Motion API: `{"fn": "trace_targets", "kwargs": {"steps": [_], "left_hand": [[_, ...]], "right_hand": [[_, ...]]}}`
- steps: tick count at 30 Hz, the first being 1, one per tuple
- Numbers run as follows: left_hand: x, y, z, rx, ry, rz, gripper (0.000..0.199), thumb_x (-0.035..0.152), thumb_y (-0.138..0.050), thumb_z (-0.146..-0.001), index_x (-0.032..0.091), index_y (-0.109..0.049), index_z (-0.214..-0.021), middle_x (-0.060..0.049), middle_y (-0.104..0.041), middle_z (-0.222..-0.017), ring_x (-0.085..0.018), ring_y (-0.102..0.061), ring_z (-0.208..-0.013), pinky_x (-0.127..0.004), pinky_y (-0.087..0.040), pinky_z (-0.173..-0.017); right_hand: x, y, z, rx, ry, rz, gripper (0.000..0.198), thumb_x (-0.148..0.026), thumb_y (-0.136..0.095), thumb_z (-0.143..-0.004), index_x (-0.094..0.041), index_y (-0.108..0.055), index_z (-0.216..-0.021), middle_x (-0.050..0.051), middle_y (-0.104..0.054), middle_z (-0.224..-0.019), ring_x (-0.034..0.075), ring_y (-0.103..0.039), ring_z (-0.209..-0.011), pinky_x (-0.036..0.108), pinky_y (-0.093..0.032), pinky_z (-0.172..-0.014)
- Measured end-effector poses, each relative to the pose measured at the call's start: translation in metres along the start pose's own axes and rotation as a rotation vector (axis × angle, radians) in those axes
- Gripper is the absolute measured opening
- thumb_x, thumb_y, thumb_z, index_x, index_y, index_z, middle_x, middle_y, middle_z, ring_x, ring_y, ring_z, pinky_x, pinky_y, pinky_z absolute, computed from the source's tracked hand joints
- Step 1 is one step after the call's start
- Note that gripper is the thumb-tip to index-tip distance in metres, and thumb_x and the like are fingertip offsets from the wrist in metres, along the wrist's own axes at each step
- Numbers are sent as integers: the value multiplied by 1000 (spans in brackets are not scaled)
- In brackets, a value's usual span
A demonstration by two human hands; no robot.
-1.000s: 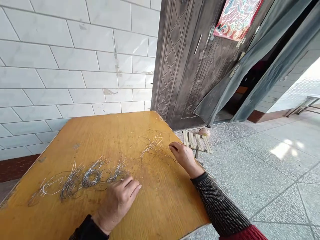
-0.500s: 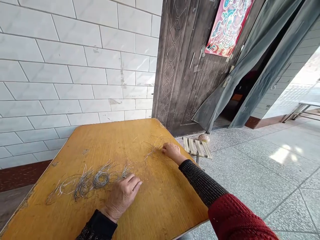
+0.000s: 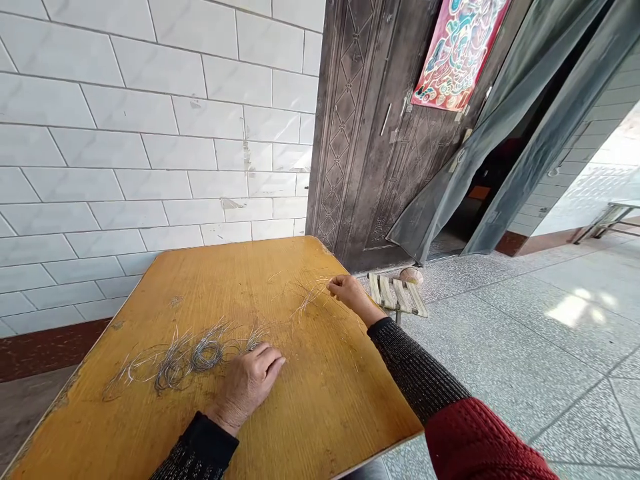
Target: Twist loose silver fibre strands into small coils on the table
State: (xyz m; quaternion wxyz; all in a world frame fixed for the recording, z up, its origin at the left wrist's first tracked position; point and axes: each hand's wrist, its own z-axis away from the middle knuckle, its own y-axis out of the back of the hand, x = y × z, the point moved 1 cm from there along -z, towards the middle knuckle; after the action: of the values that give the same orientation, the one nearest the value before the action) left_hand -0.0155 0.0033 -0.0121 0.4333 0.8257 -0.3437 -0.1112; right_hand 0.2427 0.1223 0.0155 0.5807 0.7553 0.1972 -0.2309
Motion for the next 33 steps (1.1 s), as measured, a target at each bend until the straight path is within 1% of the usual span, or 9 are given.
{"fn": "trace_targets", "kwargs": {"steps": [4, 7, 12, 16, 22, 27, 33], "left_hand": [[-1, -1, 0, 3, 30, 50, 24, 21, -44, -85, 18, -59, -67, 1, -56, -59, -9, -50, -49, -20, -34, -48], [-1, -1, 0, -16, 51, 70, 23, 20, -45, -85, 18, -59, -67, 1, -56, -59, -10, -51, -50, -20, -35, -49], [-1, -1, 0, -26, 75, 118, 22, 20, -46, -84, 18, -60, -66, 1, -56, -60, -10, -51, -51, -20, -36, -50], [-1, -2, 1, -33, 80, 125, 22, 19, -46, -83, 18, -59, -65, 2, -54, -59, -10, -49, -50, -20, -34, -49], [-1, -4, 3, -55, 80, 139, 22, 18, -47, -83, 18, -57, -64, 1, -55, -60, -10, -50, -52, -21, -34, -50], [-1, -3, 3, -50, 93, 144, 22, 17, -47, -83, 18, -59, -65, 1, -57, -60, -10, -52, -52, -21, -35, -50], [0, -3, 3, -87, 110, 149, 21, 18, -48, -83, 17, -59, -66, 1, -57, -61, -11, -52, -53, -21, -35, -51]], "right_hand": [[-4, -2, 2, 40, 18, -65, 23, -27, -48, -74, -14, -64, -64, 2, -63, -56, 10, -52, -46, 19, -33, -46], [-8, -3, 2, 77, 27, -76, 23, -28, -48, -74, -14, -63, -64, 2, -63, -56, 10, -52, -47, 20, -34, -47], [-13, -2, 3, 153, 31, -42, 21, -28, -48, -74, -17, -64, -67, 2, -63, -61, 12, -55, -55, 20, -33, -50], [-17, -1, 4, 210, 49, 2, 19, -29, -49, -73, -19, -63, -68, 2, -63, -63, 13, -54, -59, 21, -31, -52], [-17, -3, 8, 268, 81, 12, 23, -34, -45, -75, -19, -62, -70, 2, -61, -62, 14, -52, -56, 22, -27, -49], [-14, -5, 11, 332, 72, -25, 27, -38, -42, -77, -19, -61, -71, 2, -60, -60, 15, -52, -56, 22, -29, -50], [-17, -5, 14, 386, 75, -83, 30, -41, -41, -77, -18, -61, -72, 2, -61, -61, 15, -53, -56, 23, -32, -52]]}}
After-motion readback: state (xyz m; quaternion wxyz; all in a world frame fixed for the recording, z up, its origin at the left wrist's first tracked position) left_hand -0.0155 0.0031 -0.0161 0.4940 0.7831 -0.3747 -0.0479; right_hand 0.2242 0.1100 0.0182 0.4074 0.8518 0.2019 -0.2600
